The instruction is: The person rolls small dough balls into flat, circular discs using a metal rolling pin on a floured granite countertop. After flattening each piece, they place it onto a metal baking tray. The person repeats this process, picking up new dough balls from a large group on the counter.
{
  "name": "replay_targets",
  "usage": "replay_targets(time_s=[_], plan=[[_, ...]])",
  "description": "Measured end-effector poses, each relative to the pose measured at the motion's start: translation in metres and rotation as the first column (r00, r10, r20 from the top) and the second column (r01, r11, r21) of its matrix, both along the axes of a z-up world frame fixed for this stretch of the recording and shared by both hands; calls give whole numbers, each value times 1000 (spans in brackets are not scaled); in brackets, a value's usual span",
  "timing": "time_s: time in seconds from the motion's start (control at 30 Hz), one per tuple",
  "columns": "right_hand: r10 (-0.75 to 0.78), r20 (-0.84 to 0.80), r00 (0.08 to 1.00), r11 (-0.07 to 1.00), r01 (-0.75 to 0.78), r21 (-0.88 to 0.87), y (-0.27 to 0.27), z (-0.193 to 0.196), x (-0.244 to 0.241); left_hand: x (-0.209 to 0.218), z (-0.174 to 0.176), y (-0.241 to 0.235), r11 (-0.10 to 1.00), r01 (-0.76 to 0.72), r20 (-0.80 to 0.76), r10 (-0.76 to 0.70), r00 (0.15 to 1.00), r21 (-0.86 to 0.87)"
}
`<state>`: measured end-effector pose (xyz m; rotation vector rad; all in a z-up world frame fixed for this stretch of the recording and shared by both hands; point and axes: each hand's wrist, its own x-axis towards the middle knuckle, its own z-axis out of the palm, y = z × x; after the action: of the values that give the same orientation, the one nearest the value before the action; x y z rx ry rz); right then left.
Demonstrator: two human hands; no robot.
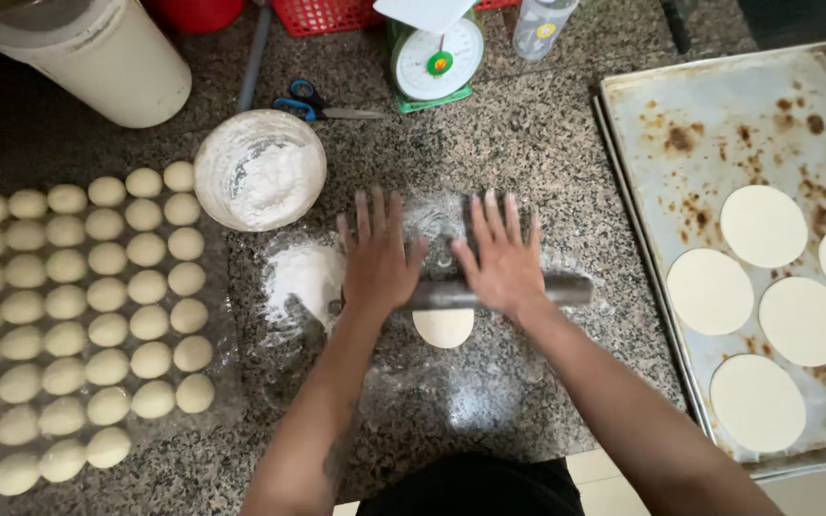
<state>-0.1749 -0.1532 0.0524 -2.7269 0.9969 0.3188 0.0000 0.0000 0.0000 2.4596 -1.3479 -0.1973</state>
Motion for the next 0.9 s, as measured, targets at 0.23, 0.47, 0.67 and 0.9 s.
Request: replay_targets(time_s=[0.23, 0.47, 0.67, 0.9], plan=[[54, 188, 981, 986, -22, -164, 53, -27, -56, -56, 0, 52, 986, 36, 208, -2, 978, -162], [363, 293, 885, 907, -264, -327, 93, -84, -152, -109, -44, 159, 943, 319, 395, -260, 881, -92], [-27, 175, 984, 993, 46, -105, 57, -71, -159, -97, 2, 118, 985, 83, -88, -97, 991, -152], [-389, 248, 887, 920, 386, 62, 15, -45, -160, -112, -50, 37, 978, -207, -381, 202, 902, 29]])
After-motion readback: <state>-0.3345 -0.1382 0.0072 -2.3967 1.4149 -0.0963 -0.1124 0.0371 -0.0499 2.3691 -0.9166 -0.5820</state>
